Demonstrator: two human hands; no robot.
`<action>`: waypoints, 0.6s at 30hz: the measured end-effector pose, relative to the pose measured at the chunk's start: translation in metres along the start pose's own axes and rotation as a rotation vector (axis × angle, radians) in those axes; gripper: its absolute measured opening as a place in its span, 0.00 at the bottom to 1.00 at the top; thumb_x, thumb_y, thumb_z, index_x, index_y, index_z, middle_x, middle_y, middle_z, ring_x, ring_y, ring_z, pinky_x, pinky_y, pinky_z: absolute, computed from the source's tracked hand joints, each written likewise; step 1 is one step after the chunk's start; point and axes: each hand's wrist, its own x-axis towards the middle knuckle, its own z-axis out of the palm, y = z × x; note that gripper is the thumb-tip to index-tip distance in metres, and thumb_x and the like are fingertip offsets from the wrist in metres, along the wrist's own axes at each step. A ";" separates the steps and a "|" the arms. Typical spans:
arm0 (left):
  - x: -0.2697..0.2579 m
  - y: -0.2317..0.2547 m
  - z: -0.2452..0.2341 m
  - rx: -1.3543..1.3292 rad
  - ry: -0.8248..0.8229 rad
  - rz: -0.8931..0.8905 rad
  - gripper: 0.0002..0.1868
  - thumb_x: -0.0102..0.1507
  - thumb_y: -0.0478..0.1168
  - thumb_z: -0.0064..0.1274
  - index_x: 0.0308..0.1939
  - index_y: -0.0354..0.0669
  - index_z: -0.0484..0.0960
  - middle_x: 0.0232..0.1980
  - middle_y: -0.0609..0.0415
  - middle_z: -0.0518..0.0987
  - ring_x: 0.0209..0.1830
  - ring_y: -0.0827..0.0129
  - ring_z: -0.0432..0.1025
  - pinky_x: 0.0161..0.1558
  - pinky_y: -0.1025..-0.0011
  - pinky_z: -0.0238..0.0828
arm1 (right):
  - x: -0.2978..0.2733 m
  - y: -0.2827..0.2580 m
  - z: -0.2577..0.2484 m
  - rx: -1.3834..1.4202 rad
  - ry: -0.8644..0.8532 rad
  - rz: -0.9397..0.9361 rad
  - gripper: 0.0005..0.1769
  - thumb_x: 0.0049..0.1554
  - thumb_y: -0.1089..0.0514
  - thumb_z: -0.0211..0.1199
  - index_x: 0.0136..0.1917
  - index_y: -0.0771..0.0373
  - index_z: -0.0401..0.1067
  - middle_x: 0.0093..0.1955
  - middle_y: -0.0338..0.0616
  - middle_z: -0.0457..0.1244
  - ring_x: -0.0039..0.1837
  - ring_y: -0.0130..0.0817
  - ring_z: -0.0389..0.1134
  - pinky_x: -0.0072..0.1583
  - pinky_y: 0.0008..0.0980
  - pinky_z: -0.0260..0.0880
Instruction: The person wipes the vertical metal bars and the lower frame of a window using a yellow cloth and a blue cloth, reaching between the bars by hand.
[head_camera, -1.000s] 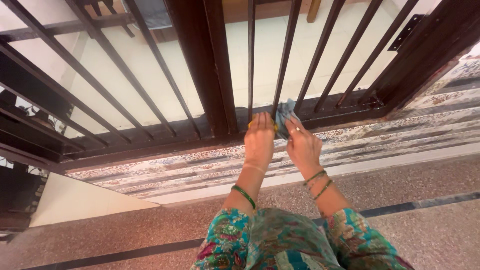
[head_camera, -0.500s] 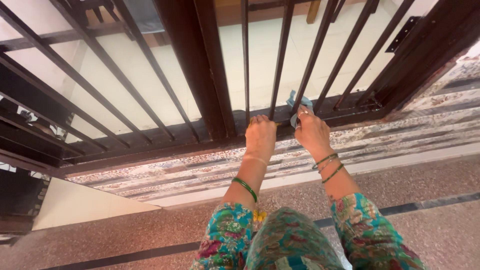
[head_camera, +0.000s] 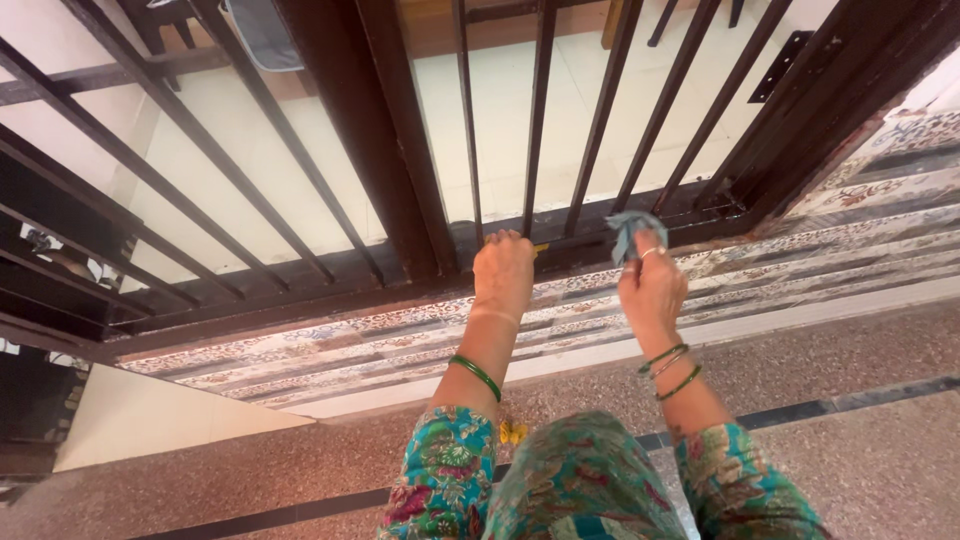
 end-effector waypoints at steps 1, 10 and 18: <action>0.001 0.001 0.000 0.020 -0.008 0.004 0.06 0.59 0.32 0.56 0.39 0.35 0.86 0.43 0.44 0.83 0.47 0.54 0.79 0.45 0.64 0.80 | 0.008 0.003 -0.001 0.009 0.054 -0.065 0.22 0.59 0.67 0.61 0.67 0.61 0.75 0.43 0.51 0.71 0.41 0.42 0.73 0.42 0.37 0.73; 0.013 -0.007 -0.017 -0.094 -0.122 -0.059 0.03 0.58 0.34 0.59 0.34 0.40 0.87 0.38 0.40 0.84 0.41 0.47 0.81 0.42 0.57 0.80 | 0.047 -0.008 0.001 -0.027 -0.101 -0.188 0.26 0.53 0.68 0.56 0.66 0.69 0.70 0.76 0.49 0.60 0.61 0.56 0.69 0.58 0.48 0.71; 0.009 -0.006 -0.010 -0.089 -0.093 -0.061 0.03 0.59 0.34 0.59 0.35 0.40 0.86 0.38 0.41 0.84 0.41 0.46 0.80 0.42 0.56 0.79 | 0.036 -0.002 0.000 -0.036 -0.074 -0.182 0.27 0.51 0.68 0.56 0.65 0.67 0.71 0.77 0.49 0.59 0.59 0.53 0.71 0.55 0.46 0.74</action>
